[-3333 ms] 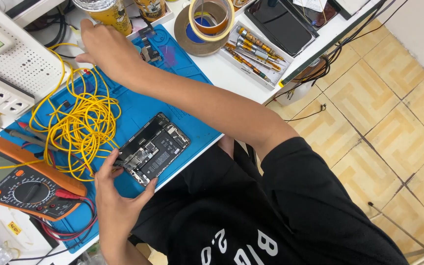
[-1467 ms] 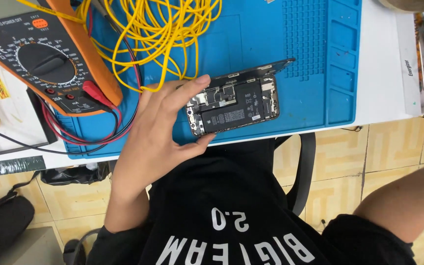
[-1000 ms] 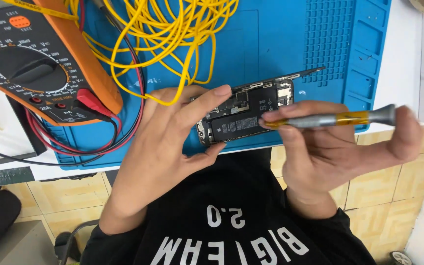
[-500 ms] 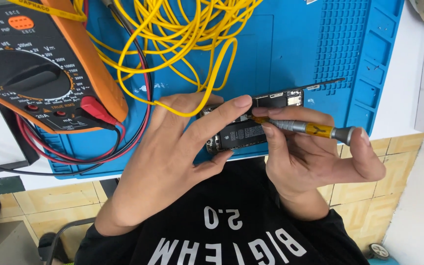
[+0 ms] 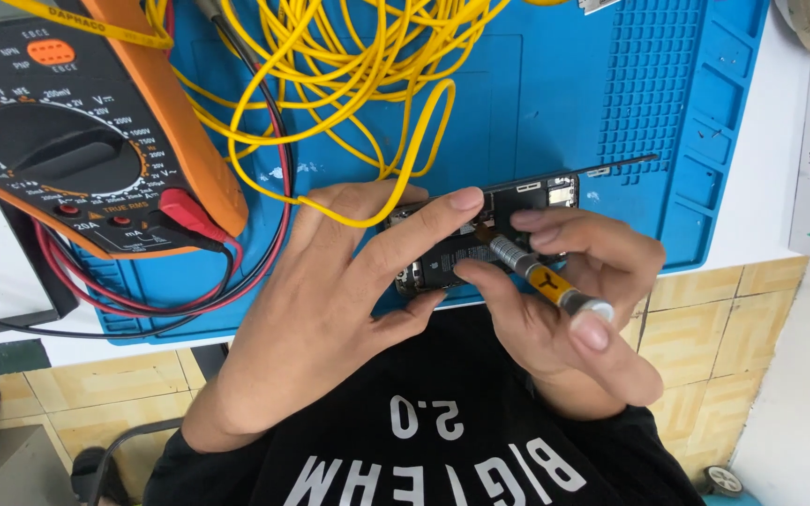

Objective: The person works on a disassembled smartphone placed on a blue mat, using a screwdriver to manipulate internal components. They briefly pick up another phone to compare screens, then continue adjusting parts inside the first device.

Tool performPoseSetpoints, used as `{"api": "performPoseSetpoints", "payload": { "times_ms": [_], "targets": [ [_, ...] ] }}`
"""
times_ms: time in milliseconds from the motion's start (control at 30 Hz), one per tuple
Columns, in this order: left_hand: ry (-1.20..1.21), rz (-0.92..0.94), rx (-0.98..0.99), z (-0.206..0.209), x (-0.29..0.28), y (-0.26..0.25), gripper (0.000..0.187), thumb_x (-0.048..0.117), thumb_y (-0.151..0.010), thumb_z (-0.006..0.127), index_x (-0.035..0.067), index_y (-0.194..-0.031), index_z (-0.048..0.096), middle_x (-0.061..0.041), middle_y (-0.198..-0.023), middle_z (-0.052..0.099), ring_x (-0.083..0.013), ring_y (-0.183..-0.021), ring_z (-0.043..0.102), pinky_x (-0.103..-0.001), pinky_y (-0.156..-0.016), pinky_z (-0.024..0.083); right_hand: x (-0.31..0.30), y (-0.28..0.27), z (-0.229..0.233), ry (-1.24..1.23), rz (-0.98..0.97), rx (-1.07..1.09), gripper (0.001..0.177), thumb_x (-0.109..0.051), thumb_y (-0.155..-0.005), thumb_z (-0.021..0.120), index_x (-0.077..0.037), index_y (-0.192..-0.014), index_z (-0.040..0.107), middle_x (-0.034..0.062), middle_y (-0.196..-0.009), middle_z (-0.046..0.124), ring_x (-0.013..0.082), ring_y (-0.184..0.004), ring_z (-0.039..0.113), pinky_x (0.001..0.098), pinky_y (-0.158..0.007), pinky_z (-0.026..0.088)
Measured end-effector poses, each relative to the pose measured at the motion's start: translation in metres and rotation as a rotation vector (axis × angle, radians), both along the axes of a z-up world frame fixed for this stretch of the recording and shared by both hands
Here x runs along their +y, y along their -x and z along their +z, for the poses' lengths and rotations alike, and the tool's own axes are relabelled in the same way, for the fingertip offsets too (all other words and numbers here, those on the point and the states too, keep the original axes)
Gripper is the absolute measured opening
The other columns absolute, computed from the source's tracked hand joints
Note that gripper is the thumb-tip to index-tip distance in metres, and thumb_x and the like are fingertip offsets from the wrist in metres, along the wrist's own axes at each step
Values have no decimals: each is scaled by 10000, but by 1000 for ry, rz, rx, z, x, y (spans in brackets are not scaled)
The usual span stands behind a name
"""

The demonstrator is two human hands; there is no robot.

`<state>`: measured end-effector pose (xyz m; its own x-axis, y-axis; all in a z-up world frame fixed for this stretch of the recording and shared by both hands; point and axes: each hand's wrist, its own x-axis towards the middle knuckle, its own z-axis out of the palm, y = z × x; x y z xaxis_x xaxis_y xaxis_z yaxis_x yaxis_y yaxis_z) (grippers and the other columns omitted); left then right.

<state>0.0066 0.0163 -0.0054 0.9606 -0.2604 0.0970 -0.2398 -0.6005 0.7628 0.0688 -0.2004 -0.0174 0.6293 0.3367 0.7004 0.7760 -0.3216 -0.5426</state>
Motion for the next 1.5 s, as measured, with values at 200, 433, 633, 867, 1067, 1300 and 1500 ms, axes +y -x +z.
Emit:
{"api": "performPoseSetpoints", "payload": {
  "times_ms": [200, 433, 633, 867, 1067, 1300, 1500],
  "targets": [
    [28, 4, -3, 1, 0, 0, 872, 182, -1060, 946, 249, -1737, 400, -126, -1474, 594, -374, -1381, 610, -505, -1259, 490, -7, 0, 6, 58, 85, 69, 727, 139, -1011, 625, -255, -1532, 307, 253, -1017, 730, 389, -874, 752, 451, -917, 553],
    [35, 4, -9, 4, 0, -1, 871, 170, -1064, 941, 237, -1736, 390, -133, -1482, 607, -379, -1373, 605, -502, -1248, 489, -18, -1, -5, -44, 73, 56, 406, -238, -1066, 597, -281, -1417, 397, 214, -1087, 697, 347, -1017, 676, 483, -994, 526],
    [24, 6, -12, 5, 0, -1, 850, 195, -1075, 929, 235, -1733, 392, -126, -1482, 617, -377, -1399, 590, -507, -1256, 480, -16, 0, -4, -8, 59, 47, 438, -224, -1064, 641, -297, -1405, 375, 215, -1082, 707, 375, -1029, 648, 463, -1007, 511],
    [23, -3, -24, 4, 0, -1, 883, 196, -1082, 944, 232, -1748, 365, -135, -1488, 613, -382, -1400, 599, -510, -1241, 495, -16, -3, -8, -5, 101, 15, 620, -213, -1026, 738, -285, -1502, 348, 224, -1020, 748, 386, -918, 733, 469, -985, 536],
    [18, -3, -27, 3, 0, 0, 893, 178, -1068, 941, 228, -1746, 361, -124, -1486, 620, -372, -1415, 591, -515, -1256, 482, -15, 0, -4, 52, 40, -3, 714, -99, -1005, 816, -300, -1472, 315, 245, -1082, 635, 340, -910, 665, 437, -842, 580],
    [23, -2, -27, 4, 0, -2, 881, 182, -1076, 929, 227, -1747, 359, -138, -1495, 617, -378, -1411, 592, -514, -1258, 483, -14, 3, -5, 83, 64, 1, 843, -108, -991, 860, -322, -1561, 277, 356, -1208, 647, 409, -1044, 742, 468, -877, 617],
    [33, 0, -13, 6, 0, -2, 887, 183, -1064, 931, 235, -1744, 364, -140, -1508, 602, -377, -1415, 594, -510, -1262, 481, -7, 3, -5, -38, 88, 57, 719, 102, -1018, 645, -235, -1538, 280, 387, -1129, 667, 474, -959, 782, 518, -883, 640]
  ]
}}
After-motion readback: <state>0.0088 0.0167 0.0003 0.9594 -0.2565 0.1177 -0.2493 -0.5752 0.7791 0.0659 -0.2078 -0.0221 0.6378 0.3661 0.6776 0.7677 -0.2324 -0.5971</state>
